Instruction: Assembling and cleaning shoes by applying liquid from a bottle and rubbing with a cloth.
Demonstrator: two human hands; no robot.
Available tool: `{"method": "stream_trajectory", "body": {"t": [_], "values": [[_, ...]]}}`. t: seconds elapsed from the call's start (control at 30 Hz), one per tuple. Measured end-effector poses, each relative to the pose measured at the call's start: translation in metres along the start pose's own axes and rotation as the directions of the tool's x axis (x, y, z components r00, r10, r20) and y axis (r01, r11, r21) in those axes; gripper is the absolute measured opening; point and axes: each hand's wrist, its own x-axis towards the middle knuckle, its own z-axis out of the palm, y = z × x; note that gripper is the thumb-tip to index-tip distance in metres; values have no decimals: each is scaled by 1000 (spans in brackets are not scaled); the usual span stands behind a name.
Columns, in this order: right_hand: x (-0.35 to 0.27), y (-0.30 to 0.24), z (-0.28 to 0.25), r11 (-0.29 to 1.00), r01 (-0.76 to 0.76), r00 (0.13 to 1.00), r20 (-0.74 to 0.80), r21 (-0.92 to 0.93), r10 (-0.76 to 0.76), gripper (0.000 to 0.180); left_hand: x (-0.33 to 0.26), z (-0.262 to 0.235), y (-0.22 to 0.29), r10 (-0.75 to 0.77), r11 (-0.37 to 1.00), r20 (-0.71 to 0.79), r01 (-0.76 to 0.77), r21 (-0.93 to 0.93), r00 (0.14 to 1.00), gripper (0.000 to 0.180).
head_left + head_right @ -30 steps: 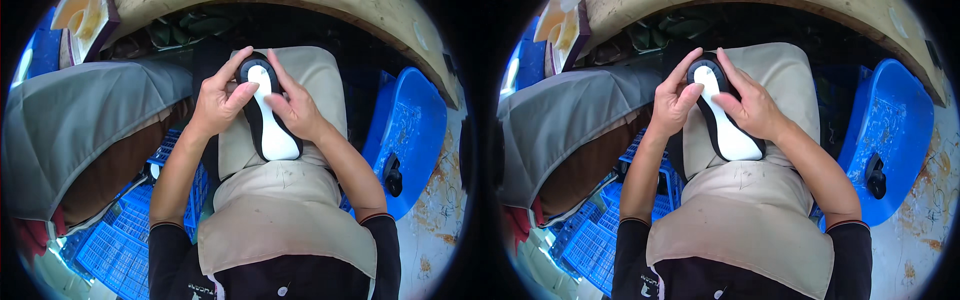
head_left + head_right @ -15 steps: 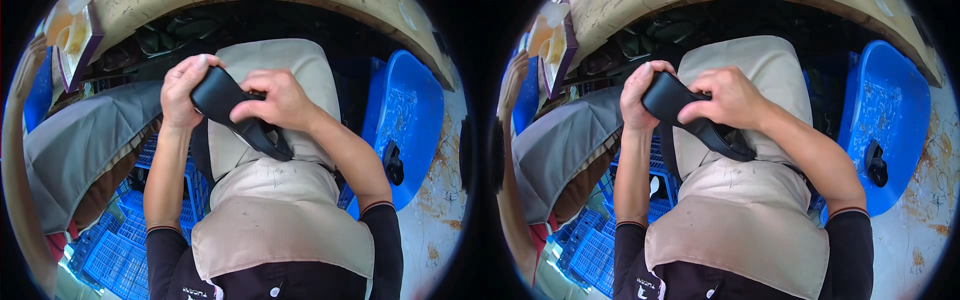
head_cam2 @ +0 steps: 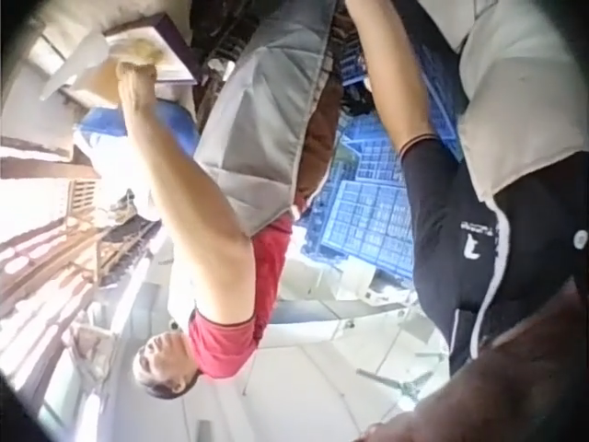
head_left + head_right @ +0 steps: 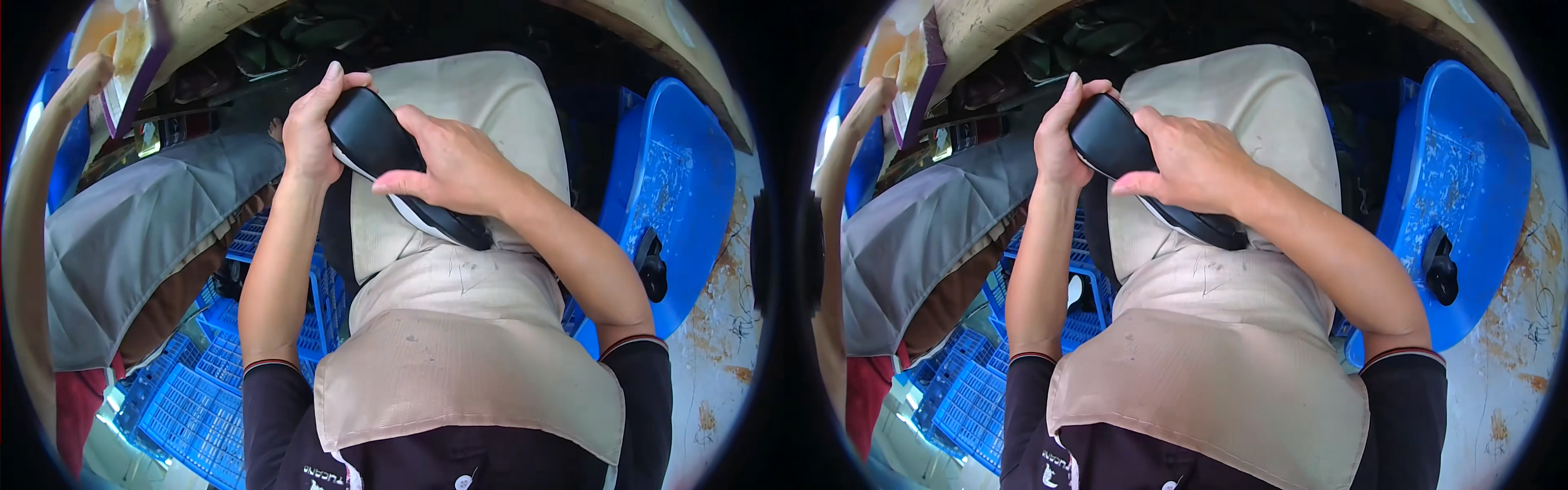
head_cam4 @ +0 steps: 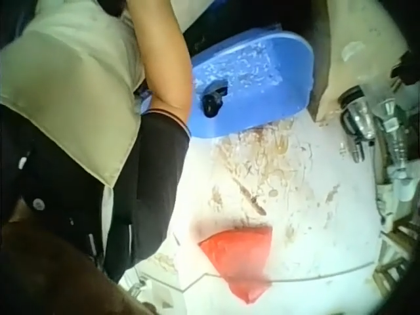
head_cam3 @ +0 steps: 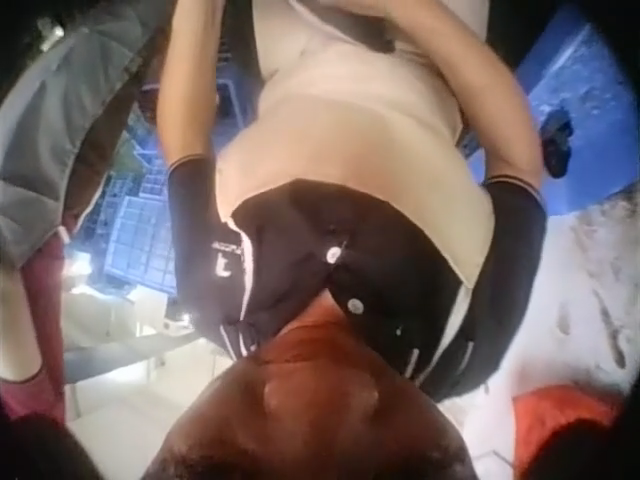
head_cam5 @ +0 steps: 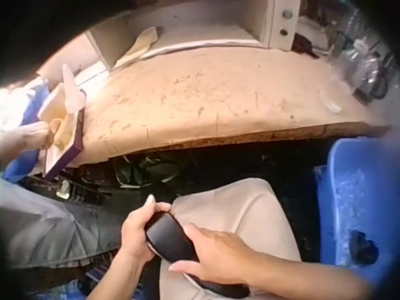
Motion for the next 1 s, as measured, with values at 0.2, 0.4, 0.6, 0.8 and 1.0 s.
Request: {"method": "stream_trajectory", "body": {"t": [0.2, 0.4, 0.6, 0.8, 1.0], "values": [[-19, 2, -9, 998, 52, 995, 87, 17, -54, 91, -16, -5, 17, 169, 912, 241, -244, 330, 956, 49], [-29, -5, -4, 998, -60, 994, 95, 36, 56, 106, -18, -16, 24, 161, 710, 392, -382, 592, 906, 87], [-31, -4, 10, 997, -38, 998, 47, 61, 35, 105, -16, -34, 24, 97, 703, 483, -404, 585, 870, 91], [-37, 2, -24, 902, 113, 988, -141, 416, -58, 100, -44, 17, -16, 405, 908, 238, -358, -216, 883, 100], [-43, 19, -50, 589, 189, 982, -169, 786, -90, 82, -79, 7, 34, 337, 658, 454, -552, 513, 824, 84]]}}
